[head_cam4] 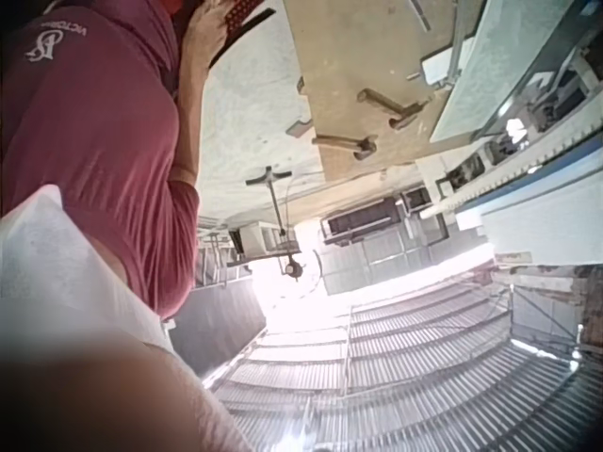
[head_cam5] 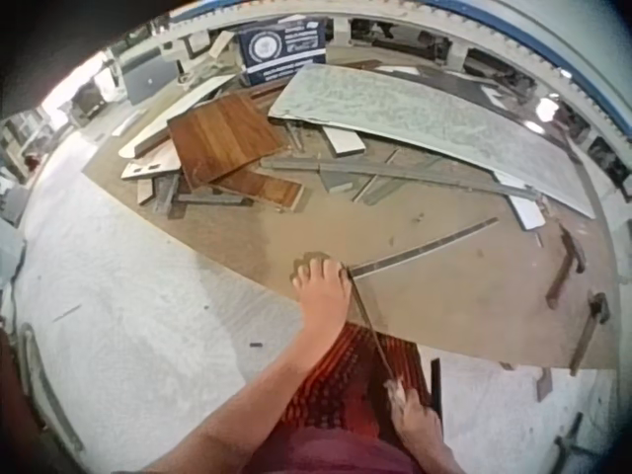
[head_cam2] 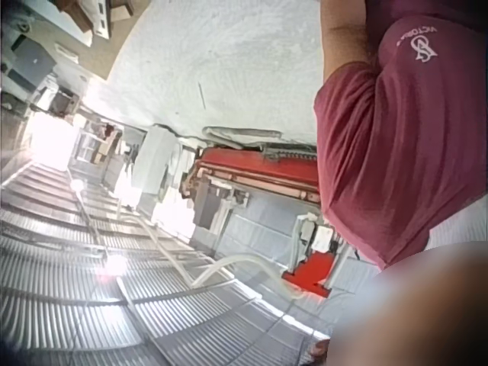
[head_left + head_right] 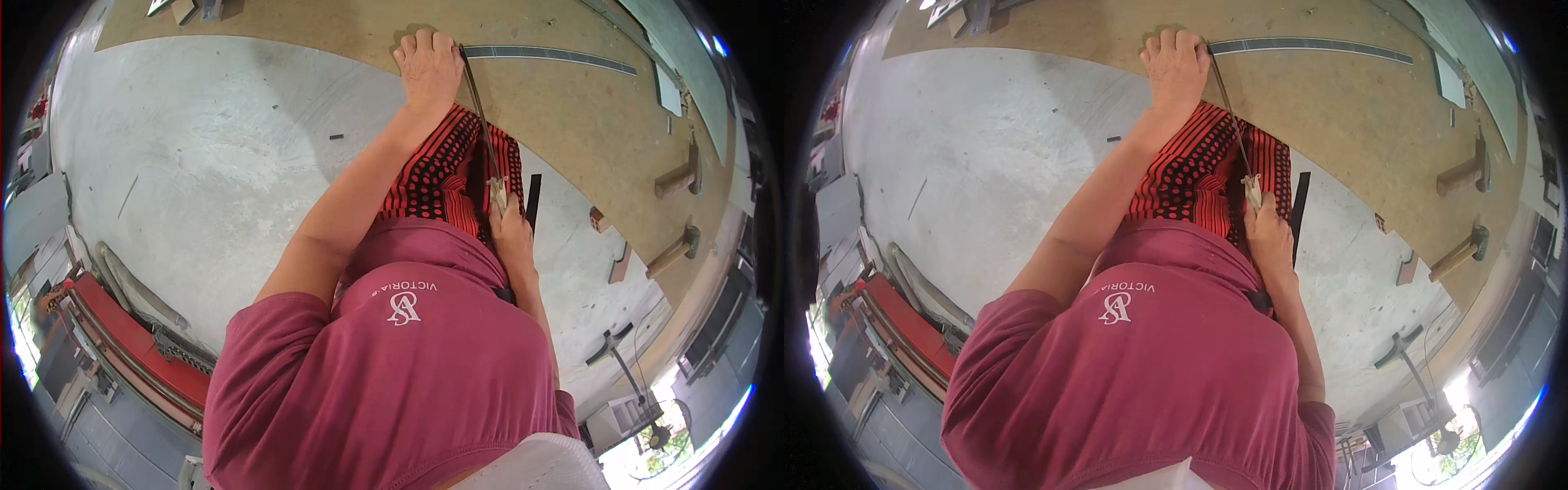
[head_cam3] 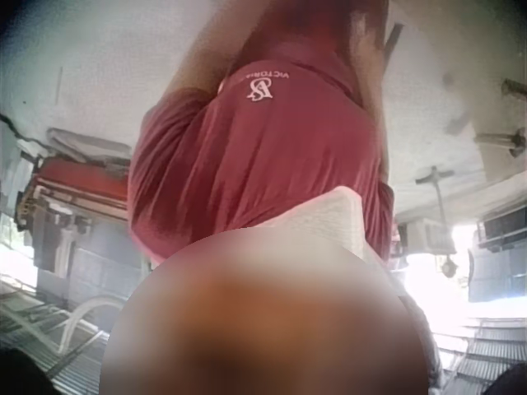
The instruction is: The person cuts a strip of wood or laminate material using a manual handsaw while the material is braced on a workbench.
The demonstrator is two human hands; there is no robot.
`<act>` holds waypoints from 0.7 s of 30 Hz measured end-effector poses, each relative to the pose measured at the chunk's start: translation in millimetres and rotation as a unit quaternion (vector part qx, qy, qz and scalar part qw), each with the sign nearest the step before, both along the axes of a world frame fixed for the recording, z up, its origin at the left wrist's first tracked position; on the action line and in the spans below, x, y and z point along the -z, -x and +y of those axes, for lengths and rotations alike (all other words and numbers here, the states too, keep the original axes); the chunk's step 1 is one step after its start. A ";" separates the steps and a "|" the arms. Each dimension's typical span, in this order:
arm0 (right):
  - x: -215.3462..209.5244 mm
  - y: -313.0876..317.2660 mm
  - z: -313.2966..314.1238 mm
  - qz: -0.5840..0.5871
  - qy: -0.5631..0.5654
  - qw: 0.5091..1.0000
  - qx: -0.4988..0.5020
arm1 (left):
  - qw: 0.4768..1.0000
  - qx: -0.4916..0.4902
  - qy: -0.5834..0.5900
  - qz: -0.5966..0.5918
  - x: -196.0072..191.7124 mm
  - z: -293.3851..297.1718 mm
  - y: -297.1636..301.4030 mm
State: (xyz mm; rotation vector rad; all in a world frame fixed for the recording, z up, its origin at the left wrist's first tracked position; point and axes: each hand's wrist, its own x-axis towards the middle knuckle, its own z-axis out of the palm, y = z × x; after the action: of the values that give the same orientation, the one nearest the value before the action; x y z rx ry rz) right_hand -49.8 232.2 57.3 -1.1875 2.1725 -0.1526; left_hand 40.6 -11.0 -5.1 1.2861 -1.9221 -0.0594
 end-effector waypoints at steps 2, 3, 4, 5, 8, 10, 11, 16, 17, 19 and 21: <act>1.0 -0.2 -7.8 0.002 -0.006 1.000 0.000 | 1.000 -0.003 -0.001 -0.001 0.4 0.8 -2.5; -0.3 -1.9 -17.4 0.003 -0.011 1.000 -0.001 | 1.000 -0.007 -0.001 -0.003 0.6 0.5 -2.9; -1.4 -4.0 -26.9 0.014 0.009 1.000 -0.026 | 1.000 -0.006 0.001 -0.002 0.7 0.6 -1.9; -3.5 -5.9 -39.6 0.014 0.011 0.999 -0.026 | 1.000 -0.004 -0.001 -0.001 0.6 0.6 -0.5; -0.9 -7.2 -68.5 0.016 0.076 0.995 -0.059 | 1.000 -0.002 -0.002 0.004 2.5 -3.1 3.4; 4.2 -4.0 -67.6 0.017 0.080 0.995 -0.058 | 1.000 -0.009 -0.004 0.007 1.9 -4.6 2.4; 6.1 -1.3 -66.8 0.019 0.082 0.995 -0.053 | 1.000 -0.010 -0.006 0.004 2.1 -4.8 2.3; -4.6 2.7 -25.3 -0.007 0.009 1.000 -0.021 | 1.000 -0.007 -0.026 -0.009 1.7 -3.8 -0.1; -6.9 2.8 -19.3 -0.033 -0.038 0.999 0.004 | 1.000 -0.009 -0.020 -0.008 1.5 -4.8 -0.6; -7.2 2.4 -11.4 -0.036 -0.029 0.999 0.003 | 1.000 -0.007 -0.014 -0.006 2.4 -5.5 -1.2; -6.6 1.7 -13.3 -0.041 -0.018 0.999 0.000 | 1.000 -0.009 0.002 -0.003 2.5 -5.5 -2.7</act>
State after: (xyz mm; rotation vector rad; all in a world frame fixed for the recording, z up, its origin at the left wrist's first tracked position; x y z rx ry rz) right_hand -51.4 218.9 63.9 -1.1417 2.0959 -0.1576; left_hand 43.3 -16.5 -7.6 1.3023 -1.9141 -0.0439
